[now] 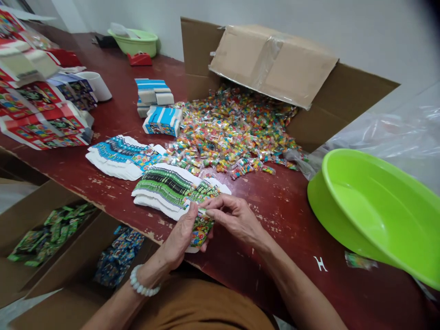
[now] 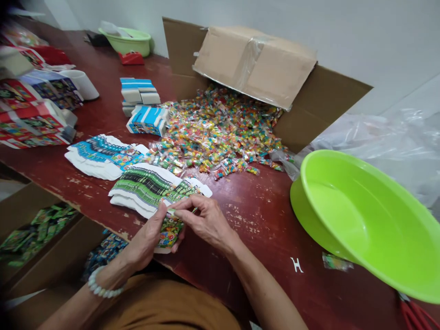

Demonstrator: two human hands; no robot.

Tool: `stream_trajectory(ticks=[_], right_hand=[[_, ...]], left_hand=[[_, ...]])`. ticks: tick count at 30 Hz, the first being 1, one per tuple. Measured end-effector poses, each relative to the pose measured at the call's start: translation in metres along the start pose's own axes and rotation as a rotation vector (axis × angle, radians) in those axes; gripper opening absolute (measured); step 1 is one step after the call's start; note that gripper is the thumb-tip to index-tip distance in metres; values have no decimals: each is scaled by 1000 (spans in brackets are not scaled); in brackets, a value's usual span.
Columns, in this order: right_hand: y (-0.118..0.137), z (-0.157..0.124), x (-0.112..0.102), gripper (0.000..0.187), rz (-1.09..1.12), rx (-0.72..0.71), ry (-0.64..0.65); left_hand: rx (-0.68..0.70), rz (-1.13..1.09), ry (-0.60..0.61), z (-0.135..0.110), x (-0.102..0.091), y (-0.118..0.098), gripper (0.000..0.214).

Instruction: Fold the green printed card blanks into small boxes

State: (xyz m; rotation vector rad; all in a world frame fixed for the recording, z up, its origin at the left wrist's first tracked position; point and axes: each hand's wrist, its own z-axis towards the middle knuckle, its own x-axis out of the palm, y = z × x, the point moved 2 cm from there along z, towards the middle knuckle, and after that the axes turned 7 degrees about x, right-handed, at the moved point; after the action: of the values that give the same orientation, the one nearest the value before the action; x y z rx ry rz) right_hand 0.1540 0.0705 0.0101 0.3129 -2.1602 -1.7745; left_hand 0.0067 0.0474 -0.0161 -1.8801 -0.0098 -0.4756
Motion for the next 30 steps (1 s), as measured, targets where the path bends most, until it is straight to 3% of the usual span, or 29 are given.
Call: stream_trajectory(ticks=[5, 8, 10, 13, 15, 18, 24, 26, 30], right_hand=[[-10, -12, 10, 19, -2, -66, 51], [-13, -1, -4, 21, -125, -80, 17], [-11, 15, -30, 23, -353, -132, -142], [-8, 44, -81, 23, -719, -60, -590], [-10, 59, -106, 26, -809, -8, -705], [-18, 69, -120, 31, -906, 44, -714], [-30, 61, -115, 20, -899, -18, -683], [-32, 59, -114, 15, -854, -79, -668], [-30, 53, -114, 21, -750, -204, -722]], left_hand=[[-36, -55, -75, 2, 3, -1, 69], [-14, -135, -74, 0, 7, -4, 59], [-41, -217, -48, -5, 9, -5, 56], [-184, -290, 42, -20, 8, -1, 51], [-268, -267, 143, -32, 1, 4, 46], [-277, -114, 211, -45, -23, 8, 36], [-263, 535, 333, -58, -82, -3, 34], [-310, 537, 357, -60, -88, -4, 38], [-296, 171, 240, -53, -79, -6, 51]])
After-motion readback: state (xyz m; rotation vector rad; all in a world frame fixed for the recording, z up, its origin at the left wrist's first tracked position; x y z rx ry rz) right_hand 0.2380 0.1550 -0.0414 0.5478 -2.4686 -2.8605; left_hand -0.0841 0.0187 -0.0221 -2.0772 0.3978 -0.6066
